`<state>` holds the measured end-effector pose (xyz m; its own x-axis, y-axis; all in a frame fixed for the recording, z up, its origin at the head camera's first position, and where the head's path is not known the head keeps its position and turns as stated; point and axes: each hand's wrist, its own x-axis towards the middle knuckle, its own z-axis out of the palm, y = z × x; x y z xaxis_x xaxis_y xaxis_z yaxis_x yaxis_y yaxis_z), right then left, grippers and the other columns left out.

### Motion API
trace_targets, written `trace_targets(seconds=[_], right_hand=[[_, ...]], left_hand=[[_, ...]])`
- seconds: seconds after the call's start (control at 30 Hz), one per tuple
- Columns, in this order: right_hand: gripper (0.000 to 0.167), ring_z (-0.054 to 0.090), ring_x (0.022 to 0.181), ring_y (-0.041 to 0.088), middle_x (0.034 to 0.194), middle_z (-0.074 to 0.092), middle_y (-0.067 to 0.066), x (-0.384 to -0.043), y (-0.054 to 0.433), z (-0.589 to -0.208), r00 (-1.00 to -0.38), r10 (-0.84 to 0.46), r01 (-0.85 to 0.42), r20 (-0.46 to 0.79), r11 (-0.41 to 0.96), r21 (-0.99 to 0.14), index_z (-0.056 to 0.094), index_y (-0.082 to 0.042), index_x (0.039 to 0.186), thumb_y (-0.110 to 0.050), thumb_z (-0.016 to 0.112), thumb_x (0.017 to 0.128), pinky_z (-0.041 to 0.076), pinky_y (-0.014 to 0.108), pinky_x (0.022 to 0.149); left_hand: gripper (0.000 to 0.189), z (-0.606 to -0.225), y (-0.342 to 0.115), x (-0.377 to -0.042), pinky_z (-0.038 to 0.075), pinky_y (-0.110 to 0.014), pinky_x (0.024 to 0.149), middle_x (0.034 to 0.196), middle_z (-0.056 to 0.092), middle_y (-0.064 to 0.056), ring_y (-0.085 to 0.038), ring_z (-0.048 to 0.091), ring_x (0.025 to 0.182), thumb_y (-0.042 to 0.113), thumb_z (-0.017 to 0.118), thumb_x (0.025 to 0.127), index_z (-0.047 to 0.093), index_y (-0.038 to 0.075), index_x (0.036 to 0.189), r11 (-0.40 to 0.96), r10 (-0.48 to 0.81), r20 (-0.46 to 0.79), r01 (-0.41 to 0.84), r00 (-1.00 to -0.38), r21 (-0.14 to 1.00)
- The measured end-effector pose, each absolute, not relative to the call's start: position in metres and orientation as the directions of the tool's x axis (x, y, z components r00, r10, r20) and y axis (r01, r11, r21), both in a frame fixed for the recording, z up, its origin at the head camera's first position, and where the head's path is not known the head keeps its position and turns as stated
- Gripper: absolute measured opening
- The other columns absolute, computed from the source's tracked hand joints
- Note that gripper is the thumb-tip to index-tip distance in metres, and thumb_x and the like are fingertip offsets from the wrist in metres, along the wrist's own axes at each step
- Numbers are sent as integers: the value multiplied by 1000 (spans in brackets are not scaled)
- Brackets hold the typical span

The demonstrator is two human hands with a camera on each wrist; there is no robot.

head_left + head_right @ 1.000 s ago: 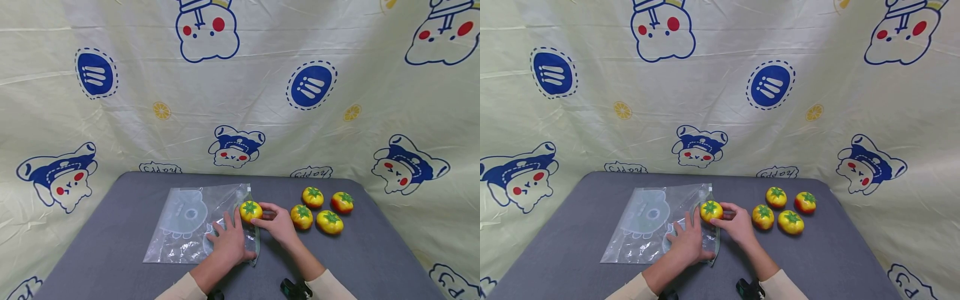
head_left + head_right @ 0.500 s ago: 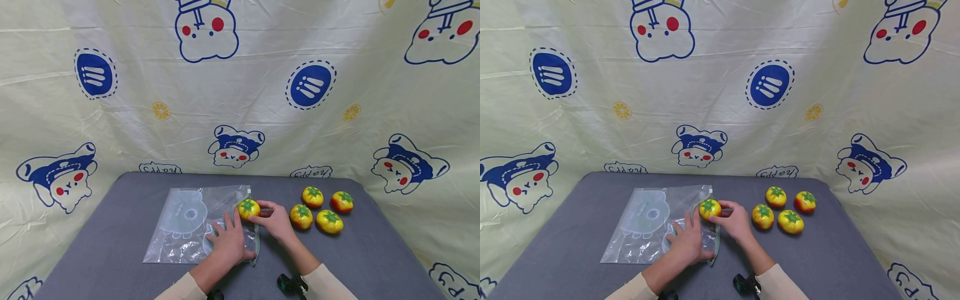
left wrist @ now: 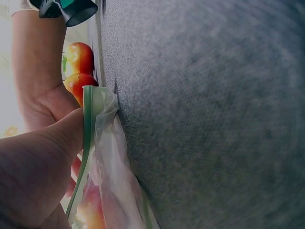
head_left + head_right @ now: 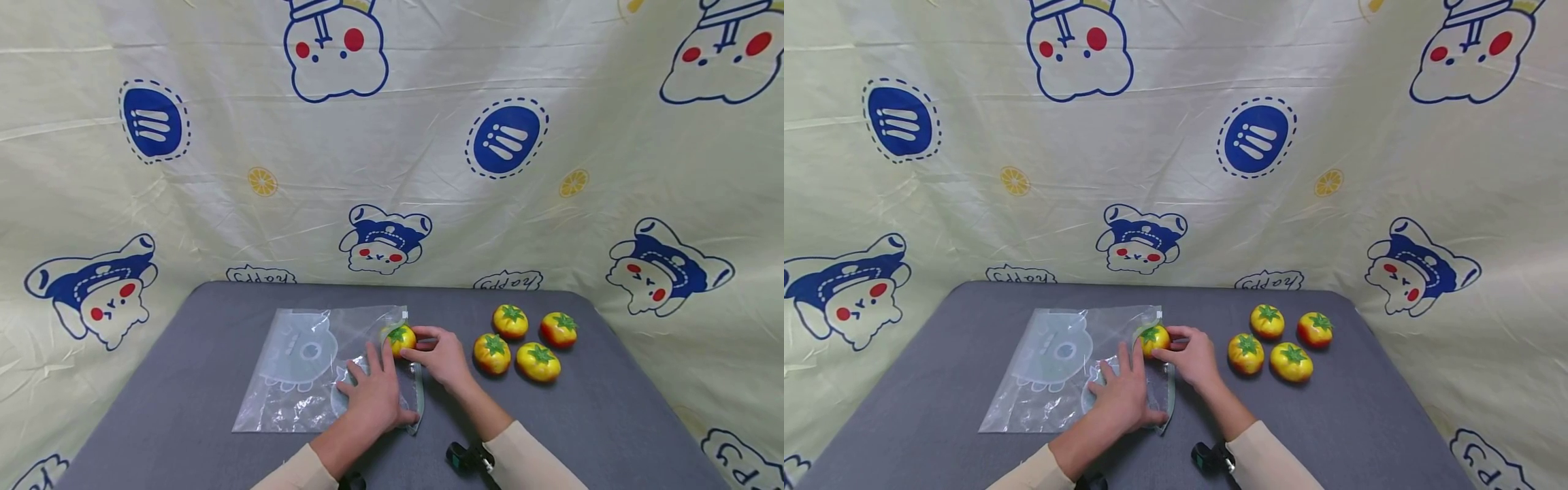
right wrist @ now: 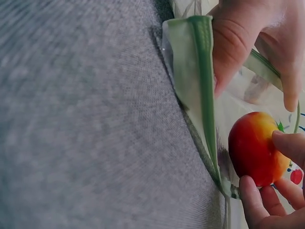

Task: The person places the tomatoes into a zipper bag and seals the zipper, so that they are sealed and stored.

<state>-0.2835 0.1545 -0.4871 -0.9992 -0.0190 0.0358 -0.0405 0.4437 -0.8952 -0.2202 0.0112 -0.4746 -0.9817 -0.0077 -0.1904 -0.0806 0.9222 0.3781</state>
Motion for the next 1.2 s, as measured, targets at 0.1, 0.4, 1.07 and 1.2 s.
trace_targets(seconds=[0.1,0.4,1.07,1.2], right_hand=[[44,74,100,23,119,74,9,-284,153,-486,-999,-9,-36,36,443,-896,74,-10,122,-20,88,81,62,38,86],[41,74,91,21,114,73,10,-286,151,-487,-999,-25,-50,44,427,-903,73,-14,120,-19,88,82,62,39,85],[43,76,79,17,98,77,6,-293,145,-487,-989,-63,-146,134,541,-828,77,-10,114,-23,93,76,63,34,76],[43,75,76,15,95,78,5,-295,144,-488,-985,-56,-166,164,569,-805,77,-9,112,-25,93,75,63,32,74]], left_hand=[[141,-474,11,-221,26,-84,105,170,14,-21,-65,23,145,57,97,57,15,16,163,923,-7,-194,-81,-981,377],[142,-475,11,-221,27,-85,104,171,10,-21,-66,22,145,58,96,57,14,15,164,923,5,-187,-68,-982,378],[141,-473,11,-220,29,-85,103,171,8,-20,-66,22,145,57,96,58,14,15,164,928,23,-179,-46,-984,370],[140,-473,11,-220,28,-85,103,172,7,-20,-66,20,146,55,97,57,15,16,163,924,26,-177,-44,-984,380]])
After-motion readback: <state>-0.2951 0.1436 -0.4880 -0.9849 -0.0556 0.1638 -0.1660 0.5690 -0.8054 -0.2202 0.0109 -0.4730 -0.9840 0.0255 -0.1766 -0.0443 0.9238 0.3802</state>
